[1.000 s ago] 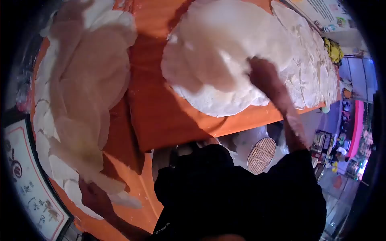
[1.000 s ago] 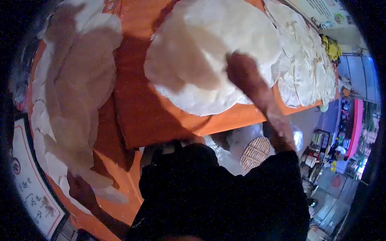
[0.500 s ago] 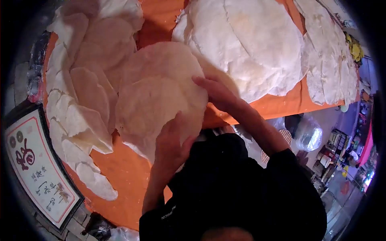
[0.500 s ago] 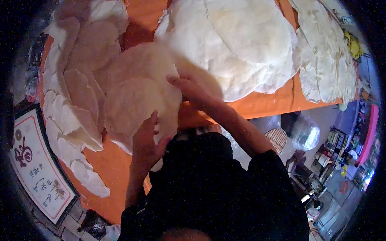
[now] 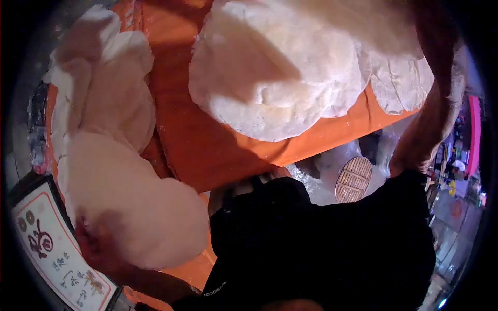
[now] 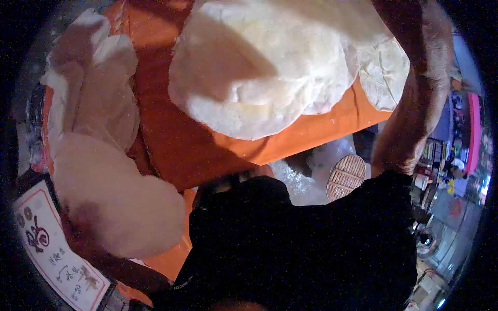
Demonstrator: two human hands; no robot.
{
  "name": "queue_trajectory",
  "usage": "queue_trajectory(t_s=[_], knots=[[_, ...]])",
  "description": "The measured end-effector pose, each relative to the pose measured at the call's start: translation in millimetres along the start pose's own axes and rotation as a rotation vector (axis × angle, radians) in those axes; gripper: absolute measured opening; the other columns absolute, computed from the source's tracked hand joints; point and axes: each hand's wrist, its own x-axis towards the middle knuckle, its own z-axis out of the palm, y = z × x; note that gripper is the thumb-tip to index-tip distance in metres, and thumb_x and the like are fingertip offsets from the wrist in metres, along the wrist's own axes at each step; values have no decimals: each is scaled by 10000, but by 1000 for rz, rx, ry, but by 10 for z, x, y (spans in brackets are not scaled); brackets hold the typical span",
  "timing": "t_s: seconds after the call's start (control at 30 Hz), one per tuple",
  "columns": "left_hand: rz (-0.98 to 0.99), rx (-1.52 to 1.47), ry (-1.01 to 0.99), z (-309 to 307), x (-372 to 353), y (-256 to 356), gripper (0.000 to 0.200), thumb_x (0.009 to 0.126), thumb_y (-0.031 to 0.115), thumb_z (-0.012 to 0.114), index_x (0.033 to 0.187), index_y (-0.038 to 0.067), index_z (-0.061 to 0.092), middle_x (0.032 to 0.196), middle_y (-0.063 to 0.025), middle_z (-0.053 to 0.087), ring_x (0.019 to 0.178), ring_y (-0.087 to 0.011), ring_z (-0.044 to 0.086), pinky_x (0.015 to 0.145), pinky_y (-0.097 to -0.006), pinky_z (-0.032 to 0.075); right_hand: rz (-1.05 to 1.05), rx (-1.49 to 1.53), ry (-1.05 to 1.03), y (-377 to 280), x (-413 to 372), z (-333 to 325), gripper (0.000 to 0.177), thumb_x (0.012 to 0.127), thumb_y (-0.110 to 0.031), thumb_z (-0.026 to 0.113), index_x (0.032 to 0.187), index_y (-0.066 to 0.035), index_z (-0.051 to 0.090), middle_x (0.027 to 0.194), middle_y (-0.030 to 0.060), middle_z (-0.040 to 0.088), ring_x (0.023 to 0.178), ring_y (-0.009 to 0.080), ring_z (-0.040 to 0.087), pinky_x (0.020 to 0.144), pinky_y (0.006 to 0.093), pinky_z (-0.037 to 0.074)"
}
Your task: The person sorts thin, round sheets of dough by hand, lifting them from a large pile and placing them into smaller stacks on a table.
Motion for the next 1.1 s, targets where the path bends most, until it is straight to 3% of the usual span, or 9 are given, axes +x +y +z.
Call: queue_trajectory(t_s=[0.2,0.3,0.4,0.43,0.53,0.7,0.8,0.93,1.1], knots=[[191,-249,-168,942,240,808,420,901,149,625,1246,-72,534,1196,-141,581,1018,-215,603,886,-336,511,-178,-735,95,240,46,-59,91,853,-67,587,849,22,602,795,218,618,742,381,595,654,432,462],[207,-421,-301,1574,289,1030,387,896,130,624,1222,-62,547,1144,-125,589,992,-209,598,892,-343,500,7,-446,310,1327,-145,-84,103,863,-77,583,836,22,595,787,209,615,725,355,606,633,421,455],[103,-521,-441,2217,301,939,355,891,112,623,1199,-53,560,1092,-109,596,966,-203,592,899,-349,490,328,-572,106,1235,-211,-380,152,885,-109,585,810,24,587,749,196,603,703,302,613,614,397,442],[15,-513,-486,2444,294,772,345,889,106,622,1191,-49,564,1075,-104,598,957,-201,591,901,-351,487,-275,-1022,139,1822,-285,-611,200,903,-139,583,797,30,586,675,194,589,626,307,604,566,408,428],[-202,-503,-523,3057,175,-147,366,887,96,629,1218,-31,536,1018,-89,607,905,-192,598,889,-354,487,333,-841,294,609,-146,-360,159,849,-143,580,756,-18,609,698,170,619,686,342,616,623,441,457],[-435,-439,-841,3275,-163,-291,521,943,184,618,1379,-2,400,1200,-113,558,1090,-225,576,931,-355,500,0,-730,-32,372,-568,238,230,839,-36,588,1052,-88,658,963,132,678,777,326,663,633,370,530],[-552,-857,-965,3456,-232,-271,550,971,348,582,1380,24,409,1241,-109,554,1125,-237,565,946,-385,484,-118,-524,-187,448,-899,1081,223,747,-111,650,949,-65,567,780,143,621,680,365,646,576,456,524],[-686,-1097,-905,3590,-285,-178,540,985,436,526,1359,56,438,1290,-97,551,1151,-217,566,935,-384,488,71,-195,-342,528,-1245,1542,340,719,-231,782,962,-62,615,845,146,640,746,354,645,641,421,529],[-446,-931,-905,3590,-259,-190,560,987,424,526,1372,31,421,1302,-119,541,1173,-250,562,934,-388,518,415,174,-407,619,-1136,1333,583,635,-372,898,1079,-75,663,918,101,640,721,208,612,683,342,515]])
